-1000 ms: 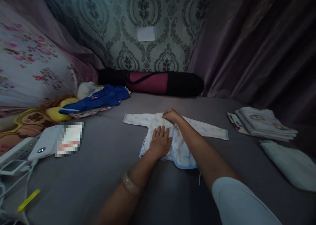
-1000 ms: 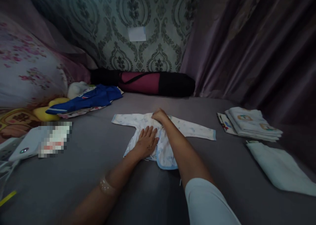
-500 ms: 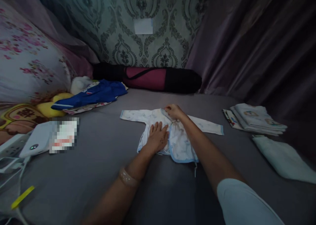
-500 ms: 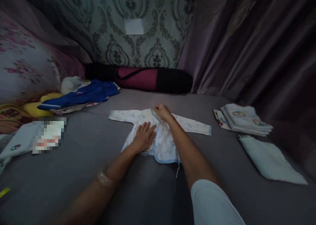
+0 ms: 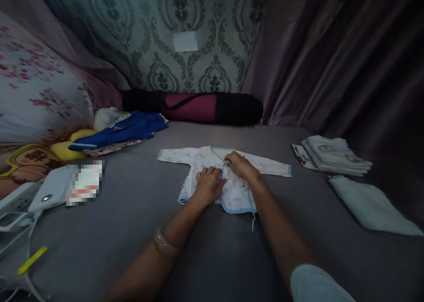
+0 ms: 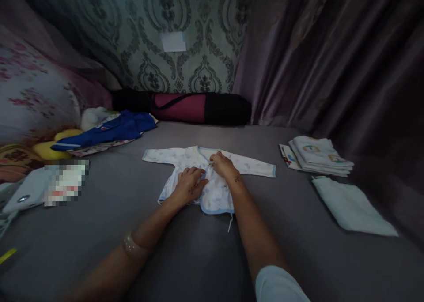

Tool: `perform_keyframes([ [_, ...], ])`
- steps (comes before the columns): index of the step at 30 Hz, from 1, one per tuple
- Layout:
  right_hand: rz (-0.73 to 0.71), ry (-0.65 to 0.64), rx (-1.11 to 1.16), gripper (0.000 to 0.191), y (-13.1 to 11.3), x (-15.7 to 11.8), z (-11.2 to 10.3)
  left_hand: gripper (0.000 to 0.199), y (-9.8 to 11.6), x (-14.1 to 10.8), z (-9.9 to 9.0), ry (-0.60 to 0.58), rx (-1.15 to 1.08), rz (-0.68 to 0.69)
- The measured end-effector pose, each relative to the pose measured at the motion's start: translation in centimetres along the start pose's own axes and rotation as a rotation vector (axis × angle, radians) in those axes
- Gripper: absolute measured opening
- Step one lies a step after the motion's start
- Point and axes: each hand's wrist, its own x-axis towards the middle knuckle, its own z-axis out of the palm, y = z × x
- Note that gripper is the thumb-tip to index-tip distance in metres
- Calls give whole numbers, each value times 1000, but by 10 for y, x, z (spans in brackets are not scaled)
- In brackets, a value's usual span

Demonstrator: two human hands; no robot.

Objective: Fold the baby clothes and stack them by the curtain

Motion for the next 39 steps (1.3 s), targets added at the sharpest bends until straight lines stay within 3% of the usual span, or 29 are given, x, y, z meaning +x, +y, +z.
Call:
perform_keyframes([
  [5,25,-17,-77,28,-5,-4,-1,34,-10,20,2,-59,-53,61],
  [13,-19,23,-80,22,-2,-7,-1,36,-24,60,10,-28,-48,88],
  [22,-22,15,-26,19,6,-4,2,35,-23,55,23,76,-82,66],
  [33,-63,69,210,22,17,3,-1,34,-36,61,33,92,-141,103],
  [39,-65,194,236,22,11,4,6,39,-41,66,42,128,-106,104],
])
